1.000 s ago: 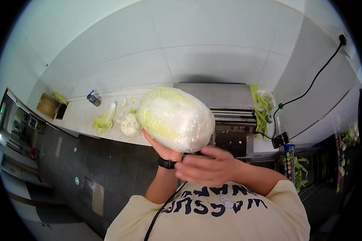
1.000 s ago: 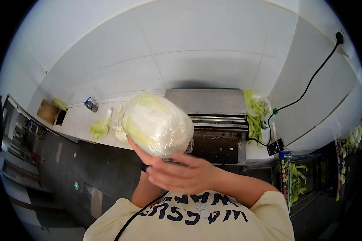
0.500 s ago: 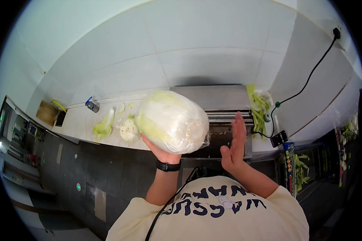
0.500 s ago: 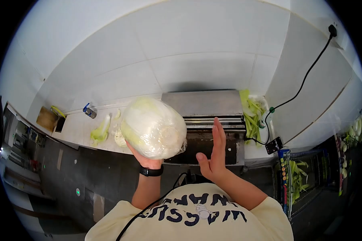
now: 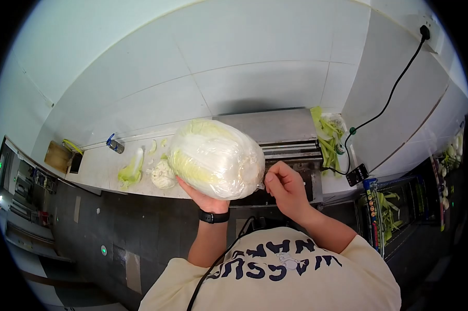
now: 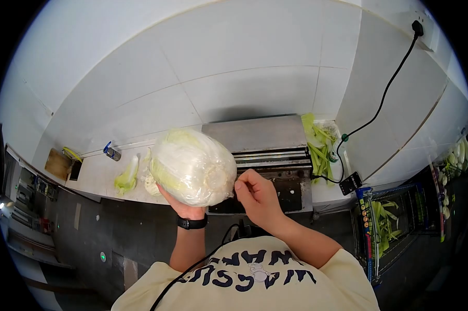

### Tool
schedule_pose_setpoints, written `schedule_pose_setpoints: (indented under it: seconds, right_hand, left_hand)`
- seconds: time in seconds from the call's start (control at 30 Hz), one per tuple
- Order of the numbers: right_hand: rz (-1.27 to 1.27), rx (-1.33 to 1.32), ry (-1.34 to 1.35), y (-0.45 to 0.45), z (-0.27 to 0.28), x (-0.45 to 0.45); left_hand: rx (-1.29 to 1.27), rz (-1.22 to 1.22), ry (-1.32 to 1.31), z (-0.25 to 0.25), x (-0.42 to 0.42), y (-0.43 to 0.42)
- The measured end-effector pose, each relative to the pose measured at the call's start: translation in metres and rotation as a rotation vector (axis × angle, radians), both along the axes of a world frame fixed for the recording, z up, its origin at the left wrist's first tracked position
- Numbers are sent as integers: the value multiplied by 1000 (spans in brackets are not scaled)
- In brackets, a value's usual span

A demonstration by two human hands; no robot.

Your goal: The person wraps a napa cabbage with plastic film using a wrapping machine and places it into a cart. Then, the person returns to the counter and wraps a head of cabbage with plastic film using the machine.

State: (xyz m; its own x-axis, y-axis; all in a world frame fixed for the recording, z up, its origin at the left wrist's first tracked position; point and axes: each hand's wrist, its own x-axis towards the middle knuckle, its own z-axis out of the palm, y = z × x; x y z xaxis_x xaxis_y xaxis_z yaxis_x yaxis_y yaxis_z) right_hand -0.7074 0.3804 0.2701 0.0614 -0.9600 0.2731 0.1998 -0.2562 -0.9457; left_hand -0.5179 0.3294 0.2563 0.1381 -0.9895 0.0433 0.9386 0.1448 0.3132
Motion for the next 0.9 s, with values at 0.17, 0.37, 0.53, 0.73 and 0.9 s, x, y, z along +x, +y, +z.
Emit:
schedule_pose_setpoints:
  seconds: [0.17,0.37,0.53,0.73,0.9]
  right_hand:
    - [-44,11,64,-7,2,-9]
    - [54,117,200,-12,-4,-2]
    - [-19,56,186,-12,-12,-4]
    - [-17,120,15,-4,-15,4]
    - [-46,39,139,-11,-5,15]
  left_hand:
    - [-52,-44,42,-10,6,1]
    - [-79,-40,62,-15,10,0]
    - [-86,-16,72,-15,11,0]
    - [-77,13,39,-16,13,0]
    - [-55,58,30,-20,6,0]
